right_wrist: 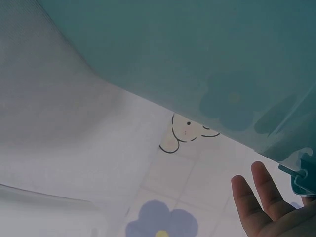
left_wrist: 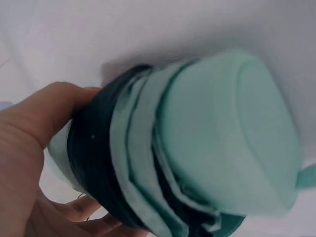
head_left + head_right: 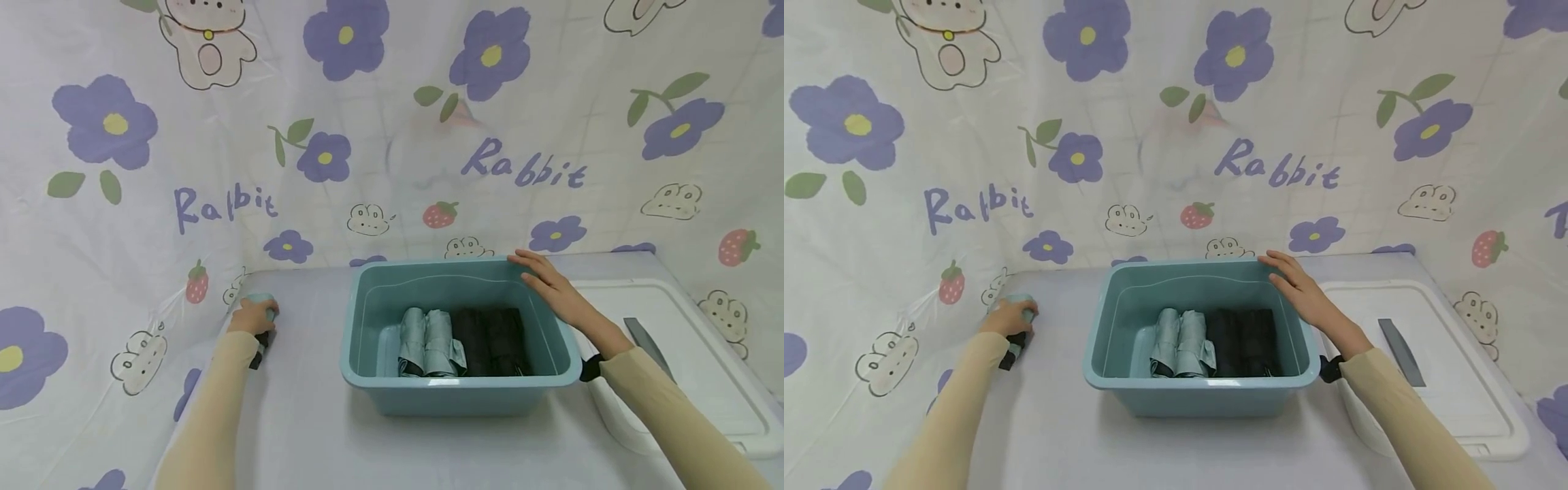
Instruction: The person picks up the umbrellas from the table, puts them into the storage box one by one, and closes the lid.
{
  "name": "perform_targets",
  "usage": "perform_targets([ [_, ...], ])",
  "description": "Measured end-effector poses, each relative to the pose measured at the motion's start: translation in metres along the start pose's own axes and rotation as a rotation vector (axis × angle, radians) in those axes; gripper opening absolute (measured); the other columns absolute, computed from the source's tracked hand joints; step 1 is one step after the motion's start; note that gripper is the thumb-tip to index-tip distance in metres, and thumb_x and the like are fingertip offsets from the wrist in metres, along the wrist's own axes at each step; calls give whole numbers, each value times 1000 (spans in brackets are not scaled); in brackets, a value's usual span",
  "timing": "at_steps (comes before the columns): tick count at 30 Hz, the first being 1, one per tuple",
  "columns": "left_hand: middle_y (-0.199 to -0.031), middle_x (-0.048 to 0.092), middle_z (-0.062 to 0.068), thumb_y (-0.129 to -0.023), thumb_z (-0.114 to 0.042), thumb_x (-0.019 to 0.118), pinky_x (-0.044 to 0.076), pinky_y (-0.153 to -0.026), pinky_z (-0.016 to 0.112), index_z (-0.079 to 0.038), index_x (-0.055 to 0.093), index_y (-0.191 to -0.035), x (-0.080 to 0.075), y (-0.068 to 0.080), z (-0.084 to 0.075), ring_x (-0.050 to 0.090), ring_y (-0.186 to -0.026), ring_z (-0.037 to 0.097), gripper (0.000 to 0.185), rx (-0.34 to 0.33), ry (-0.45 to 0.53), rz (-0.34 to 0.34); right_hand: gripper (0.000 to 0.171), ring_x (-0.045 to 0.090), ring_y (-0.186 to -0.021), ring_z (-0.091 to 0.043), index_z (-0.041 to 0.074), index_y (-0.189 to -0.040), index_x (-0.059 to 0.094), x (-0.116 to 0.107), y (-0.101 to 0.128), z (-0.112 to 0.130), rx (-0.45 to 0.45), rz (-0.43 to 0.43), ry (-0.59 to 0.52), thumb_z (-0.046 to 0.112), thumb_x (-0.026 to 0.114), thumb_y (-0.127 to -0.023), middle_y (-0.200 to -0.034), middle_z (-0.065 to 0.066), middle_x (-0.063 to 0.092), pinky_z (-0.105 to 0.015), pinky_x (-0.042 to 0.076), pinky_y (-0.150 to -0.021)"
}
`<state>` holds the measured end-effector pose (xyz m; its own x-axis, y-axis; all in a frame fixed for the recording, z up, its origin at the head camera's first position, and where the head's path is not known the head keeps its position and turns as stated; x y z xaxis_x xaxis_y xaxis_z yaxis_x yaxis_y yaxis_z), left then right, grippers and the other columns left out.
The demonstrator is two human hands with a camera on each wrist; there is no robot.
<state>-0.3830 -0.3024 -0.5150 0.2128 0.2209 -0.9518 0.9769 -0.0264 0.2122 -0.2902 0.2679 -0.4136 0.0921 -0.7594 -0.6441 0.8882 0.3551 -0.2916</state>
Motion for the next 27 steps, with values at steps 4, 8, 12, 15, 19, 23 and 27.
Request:
perform_targets([
  [4, -123, 27, 46, -82, -21, 66, 46, -76, 57, -15, 56, -117, -7, 4, -3, 50, -91, 51, 37, 18, -6, 2, 42, 14, -137, -43, 3, -141, 35, 0, 0, 1, 3, 1, 3, 18, 36, -101, -150, -20, 18, -68, 16, -100],
  [8, -125, 26, 45, -84, -24, 65, 44, -80, 57, -16, 54, -121, -12, 5, -8, 49, -95, 50, 40, 18, 8, 21, 42, 14, -137, -43, 2, -141, 35, -1, -2, 2, 14, 3, 7, 18, 37, -101, -150, -20, 18, -68, 16, -100],
  [12, -127, 24, 45, -85, -26, 63, 44, -81, 57, -17, 52, -122, -16, 8, -14, 48, -97, 49, 40, 29, 10, 41, 42, 15, -136, -45, 1, -140, 36, -1, -3, 3, 9, -1, 2, 13, 38, -100, -149, -21, 19, -69, 16, -99],
  [15, -127, 24, 45, -85, -26, 63, 44, -81, 57, -16, 52, -123, -19, 11, -19, 49, -97, 48, 40, 48, 9, 44, 42, 16, -135, -46, -1, -140, 35, -1, -4, 4, -3, -4, -4, 10, 39, -100, -149, -23, 19, -70, 16, -98],
  [19, -126, 27, 43, -84, -26, 63, 45, -79, 55, -16, 52, -121, -21, 16, -25, 50, -95, 46, 41, 56, 19, 32, 42, 15, -136, -45, 0, -140, 35, -1, -3, 3, 1, 0, -3, 14, 37, -101, -150, -22, 18, -69, 16, -99],
  [23, -126, 30, 42, -83, -27, 61, 45, -77, 54, -17, 52, -121, -22, 20, -31, 50, -92, 43, 41, 78, 39, 14, 43, 14, -136, -45, 1, -141, 35, 1, -2, 1, 8, 2, 2, 18, 37, -101, -150, -21, 18, -69, 15, -100],
  [27, -124, 34, 40, -84, -29, 59, 44, -78, 55, -18, 51, -123, -24, 27, -38, 51, -93, 44, 41, 113, 79, 2, 43, 13, -136, -45, 0, -140, 35, 2, -2, 1, 6, -1, 0, 18, 37, -101, -150, -21, 18, -69, 15, -100],
])
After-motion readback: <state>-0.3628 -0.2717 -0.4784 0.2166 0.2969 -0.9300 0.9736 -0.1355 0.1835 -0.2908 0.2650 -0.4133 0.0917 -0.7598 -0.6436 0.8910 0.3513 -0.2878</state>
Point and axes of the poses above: each hand's wrist, its own y-axis away from the middle knuckle, its own x-axis out of the palm, z = x × y, the point moved 4 cm from there along -y, towards the middle knuckle
